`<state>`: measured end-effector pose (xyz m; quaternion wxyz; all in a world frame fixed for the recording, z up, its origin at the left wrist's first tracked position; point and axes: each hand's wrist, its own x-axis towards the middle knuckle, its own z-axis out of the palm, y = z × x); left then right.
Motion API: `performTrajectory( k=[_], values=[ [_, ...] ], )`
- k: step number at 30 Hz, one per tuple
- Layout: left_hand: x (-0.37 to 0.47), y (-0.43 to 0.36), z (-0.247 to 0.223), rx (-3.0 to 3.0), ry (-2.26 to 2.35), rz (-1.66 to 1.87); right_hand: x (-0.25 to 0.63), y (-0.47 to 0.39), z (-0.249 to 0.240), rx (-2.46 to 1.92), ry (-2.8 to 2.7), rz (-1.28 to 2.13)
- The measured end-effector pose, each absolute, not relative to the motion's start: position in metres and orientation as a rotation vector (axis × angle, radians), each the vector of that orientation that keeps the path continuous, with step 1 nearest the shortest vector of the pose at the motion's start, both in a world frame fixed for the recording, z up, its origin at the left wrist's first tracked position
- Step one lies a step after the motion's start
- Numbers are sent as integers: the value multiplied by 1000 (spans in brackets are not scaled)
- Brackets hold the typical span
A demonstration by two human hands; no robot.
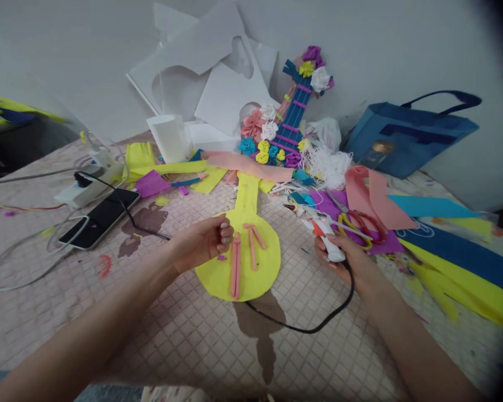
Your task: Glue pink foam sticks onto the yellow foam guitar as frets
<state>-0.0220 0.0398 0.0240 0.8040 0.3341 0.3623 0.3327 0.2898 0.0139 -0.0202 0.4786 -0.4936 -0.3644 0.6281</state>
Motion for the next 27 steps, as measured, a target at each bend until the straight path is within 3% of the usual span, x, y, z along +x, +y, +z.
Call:
performTrajectory(
  k=[9, 16, 27],
  values=[
    [-30, 41, 13, 1002, 822, 801, 289, 11, -23, -1226, -865, 1545],
    [-46, 44, 7, 1946, 1393, 747, 284, 9, -17, -1172, -901, 1559],
    [-36, 47, -11, 2408, 1274, 558, 282, 12, -18, -1123, -919, 1537]
  ],
)
